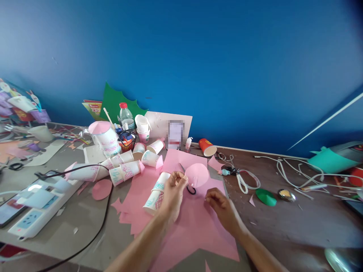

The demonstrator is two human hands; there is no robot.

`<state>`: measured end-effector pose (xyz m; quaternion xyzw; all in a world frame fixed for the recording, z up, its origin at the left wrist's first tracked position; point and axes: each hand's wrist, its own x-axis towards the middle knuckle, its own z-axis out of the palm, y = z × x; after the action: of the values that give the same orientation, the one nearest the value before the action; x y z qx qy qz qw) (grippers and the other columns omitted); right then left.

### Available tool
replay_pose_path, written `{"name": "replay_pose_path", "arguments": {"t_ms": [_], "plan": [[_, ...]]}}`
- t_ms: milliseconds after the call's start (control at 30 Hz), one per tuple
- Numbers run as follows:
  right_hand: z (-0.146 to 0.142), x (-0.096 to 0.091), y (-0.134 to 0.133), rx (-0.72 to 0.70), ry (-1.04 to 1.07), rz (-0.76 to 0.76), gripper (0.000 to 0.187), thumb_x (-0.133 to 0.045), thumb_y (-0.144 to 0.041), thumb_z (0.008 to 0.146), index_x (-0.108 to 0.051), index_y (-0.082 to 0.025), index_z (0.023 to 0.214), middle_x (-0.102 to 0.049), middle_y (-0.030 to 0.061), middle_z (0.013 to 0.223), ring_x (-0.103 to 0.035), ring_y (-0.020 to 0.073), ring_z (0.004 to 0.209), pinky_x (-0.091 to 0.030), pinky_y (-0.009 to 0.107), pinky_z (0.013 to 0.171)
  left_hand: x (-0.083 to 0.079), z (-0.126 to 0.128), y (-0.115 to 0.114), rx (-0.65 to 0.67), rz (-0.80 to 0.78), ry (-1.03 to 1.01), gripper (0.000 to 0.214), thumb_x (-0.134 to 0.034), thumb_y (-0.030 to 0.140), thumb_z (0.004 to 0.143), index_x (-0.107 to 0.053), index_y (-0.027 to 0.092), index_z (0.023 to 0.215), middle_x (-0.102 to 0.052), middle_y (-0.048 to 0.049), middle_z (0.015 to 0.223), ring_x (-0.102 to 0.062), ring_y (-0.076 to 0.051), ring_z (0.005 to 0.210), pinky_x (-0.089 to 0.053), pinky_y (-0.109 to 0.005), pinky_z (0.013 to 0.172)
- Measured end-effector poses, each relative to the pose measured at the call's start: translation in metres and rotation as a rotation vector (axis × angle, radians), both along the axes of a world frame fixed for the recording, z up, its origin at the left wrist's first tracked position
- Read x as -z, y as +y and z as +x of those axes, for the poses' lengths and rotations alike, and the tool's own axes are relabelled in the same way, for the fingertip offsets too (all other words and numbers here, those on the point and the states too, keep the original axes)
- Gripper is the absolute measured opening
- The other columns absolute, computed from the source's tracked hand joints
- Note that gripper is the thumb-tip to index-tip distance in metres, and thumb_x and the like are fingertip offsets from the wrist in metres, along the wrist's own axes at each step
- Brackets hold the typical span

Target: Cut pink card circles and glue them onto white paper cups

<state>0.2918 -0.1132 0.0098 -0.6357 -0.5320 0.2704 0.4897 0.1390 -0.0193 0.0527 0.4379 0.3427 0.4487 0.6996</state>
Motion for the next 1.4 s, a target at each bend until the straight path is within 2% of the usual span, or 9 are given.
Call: {"name": "replay_pose_path", "arguments": {"t_ms": [200,367,567,667,767,900,1000,1200,1400], "plan": [[0.01,-0.004,-0.003,0.102,0.214,0.094,0.018,-0.054,-0.033,0.086,-0.065,-0.019,0.081,-0.054,-0.0001,0.067,-0.052,0.0148,0.063,-0.044,0.027,0.061,0.011,0.01,-0.01,0.093,-0.063,-0.002,0.023,-0.068,0.029,0.071,-0.049,0.017,0.065,-0.047,0.0044,0.061,-0.041,-0.008,0.059,-0.034,-0.021,0.058],[0.0,-0.009,-0.014,0.075,-0.202,0.345,0.027,-0.046,-0.017,0.09,-0.065,-0.025,0.107,-0.056,0.0049,0.089,-0.055,0.0166,0.077,-0.047,0.027,0.063,0.019,0.015,-0.019,0.185,-0.258,-0.127,0.023,-0.07,0.024,0.07,-0.049,0.016,0.064,-0.047,0.0044,0.06,-0.044,-0.007,0.059,-0.036,-0.02,0.058],[-0.003,-0.005,-0.019,0.082,-0.605,0.385,0.041,-0.05,-0.012,0.087,-0.053,-0.027,0.125,-0.054,0.0087,0.103,-0.052,0.0223,0.091,-0.047,0.036,0.074,0.018,0.014,-0.021,0.27,-0.472,-0.351,0.019,-0.071,0.021,0.073,-0.054,0.015,0.068,-0.055,0.0018,0.066,-0.054,-0.008,0.065,-0.045,-0.022,0.067],[-0.003,-0.001,-0.016,0.27,-0.505,0.351,0.04,-0.053,-0.021,0.087,-0.047,-0.024,0.126,-0.052,0.0092,0.102,-0.051,0.024,0.093,-0.045,0.041,0.08,0.019,0.014,-0.022,0.289,-0.522,-0.418,0.017,-0.07,0.02,0.075,-0.054,0.015,0.069,-0.06,-0.001,0.069,-0.059,-0.011,0.069,-0.048,-0.027,0.074],[-0.003,0.003,-0.012,0.408,-0.227,0.249,0.046,-0.054,-0.033,0.086,-0.041,-0.022,0.128,-0.05,0.0089,0.103,-0.051,0.0235,0.092,-0.045,0.044,0.082,0.022,0.015,-0.022,0.293,-0.544,-0.453,0.016,-0.07,0.017,0.075,-0.055,0.014,0.07,-0.062,-0.0014,0.069,-0.061,-0.012,0.069,-0.049,-0.028,0.077],[-0.009,0.005,-0.008,0.307,0.168,0.114,0.053,-0.052,-0.041,0.086,-0.033,-0.024,0.132,-0.052,0.0097,0.113,-0.053,0.0232,0.101,-0.047,0.042,0.086,0.024,0.017,-0.024,0.298,-0.555,-0.486,0.014,-0.07,0.016,0.074,-0.056,0.014,0.073,-0.063,-0.0015,0.072,-0.062,-0.012,0.072,-0.049,-0.027,0.076],[-0.016,0.002,-0.008,0.242,0.307,0.056,0.055,-0.056,-0.041,0.084,-0.034,-0.023,0.131,-0.053,0.0104,0.12,-0.053,0.0237,0.108,-0.047,0.039,0.09,0.025,0.018,-0.027,0.315,-0.555,-0.49,0.015,-0.071,0.018,0.073,-0.056,0.015,0.075,-0.064,-0.0021,0.077,-0.063,-0.014,0.077,-0.049,-0.029,0.079],[-0.02,0.009,-0.008,0.331,0.126,-0.007,0.045,-0.052,-0.038,0.085,-0.041,-0.022,0.125,-0.054,0.0113,0.12,-0.05,0.0269,0.116,-0.046,0.042,0.093,0.022,0.02,-0.033,0.33,-0.591,-0.491,0.022,-0.076,0.02,0.068,-0.055,0.018,0.076,-0.062,0.0004,0.076,-0.062,-0.014,0.075,-0.047,-0.033,0.085],[-0.022,0.013,-0.009,0.322,-0.126,0.048,0.056,-0.047,-0.028,0.086,-0.026,-0.019,0.138,-0.036,0.0162,0.141,-0.036,0.03,0.13,-0.037,0.048,0.102,0.021,0.019,-0.032,0.366,-0.571,-0.494,0.017,-0.072,0.02,0.073,-0.055,0.016,0.073,-0.063,-0.002,0.073,-0.063,-0.015,0.074,-0.047,-0.036,0.088]]}}
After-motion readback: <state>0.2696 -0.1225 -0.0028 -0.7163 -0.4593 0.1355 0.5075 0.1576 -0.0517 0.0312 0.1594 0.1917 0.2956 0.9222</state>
